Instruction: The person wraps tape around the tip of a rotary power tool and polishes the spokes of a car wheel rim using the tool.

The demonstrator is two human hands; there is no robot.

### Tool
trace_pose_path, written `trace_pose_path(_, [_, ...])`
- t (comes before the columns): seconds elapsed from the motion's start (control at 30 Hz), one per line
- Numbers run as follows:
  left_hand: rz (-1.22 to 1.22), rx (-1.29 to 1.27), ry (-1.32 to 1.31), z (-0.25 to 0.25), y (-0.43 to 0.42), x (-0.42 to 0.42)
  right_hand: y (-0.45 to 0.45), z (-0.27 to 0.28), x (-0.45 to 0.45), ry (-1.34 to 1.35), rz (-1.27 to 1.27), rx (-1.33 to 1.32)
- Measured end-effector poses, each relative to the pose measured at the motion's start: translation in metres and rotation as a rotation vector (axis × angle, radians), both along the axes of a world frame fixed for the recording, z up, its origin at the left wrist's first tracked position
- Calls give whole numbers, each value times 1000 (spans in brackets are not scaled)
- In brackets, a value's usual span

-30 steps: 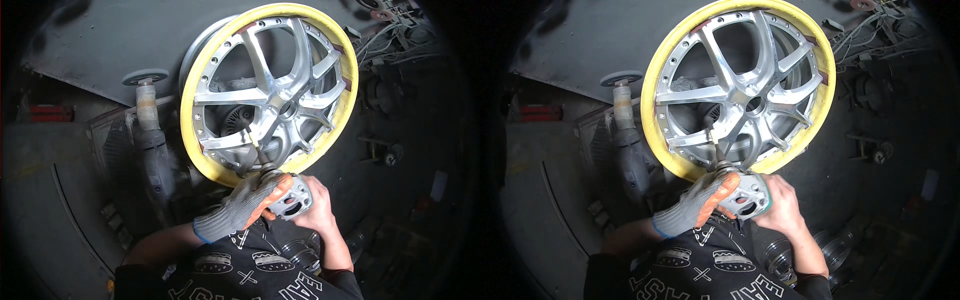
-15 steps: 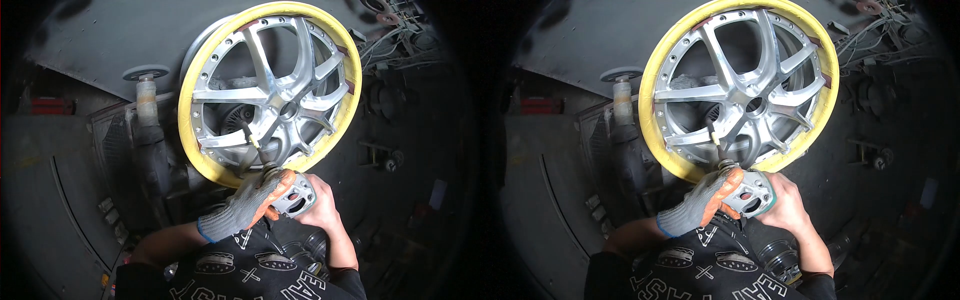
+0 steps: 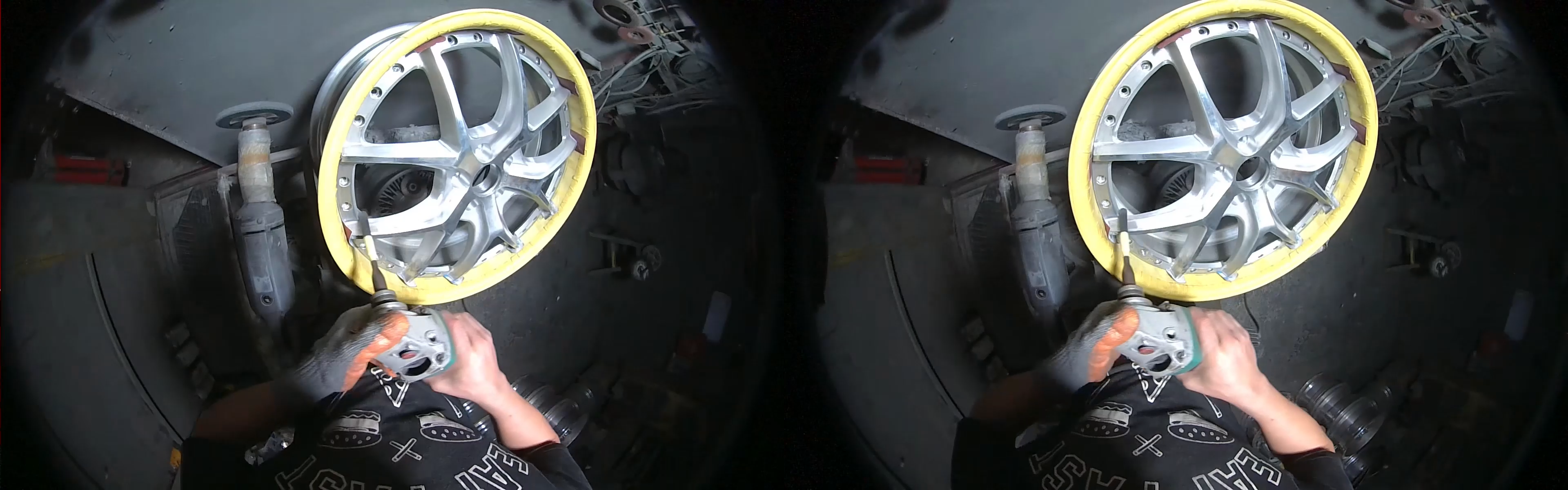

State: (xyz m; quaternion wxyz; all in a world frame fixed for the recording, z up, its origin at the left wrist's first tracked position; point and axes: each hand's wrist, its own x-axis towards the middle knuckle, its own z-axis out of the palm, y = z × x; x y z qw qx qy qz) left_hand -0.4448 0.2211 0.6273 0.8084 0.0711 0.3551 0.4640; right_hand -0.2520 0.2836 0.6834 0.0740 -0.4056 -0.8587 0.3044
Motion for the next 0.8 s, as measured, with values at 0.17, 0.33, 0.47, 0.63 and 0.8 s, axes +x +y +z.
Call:
trace_pose_path(0.17, [-75, 78, 13, 10, 15, 0, 5, -3, 7, 34, -23, 34])
trace_pose_path(0.33, [-135, 25, -22, 28, 46, 34, 36, 9, 43, 41, 19, 100])
trace_pose_path(0.47, [-178, 18, -9, 25, 66, 64, 58, 6, 71, 68, 8, 89])
trace_pose_path(0.63, [-140, 8, -80, 16, 80, 83, 73, 10, 81, 19, -12, 69])
trace_pose_path(0.8, [-116, 10, -82, 10, 77, 91, 72, -2, 90, 49, -14, 47])
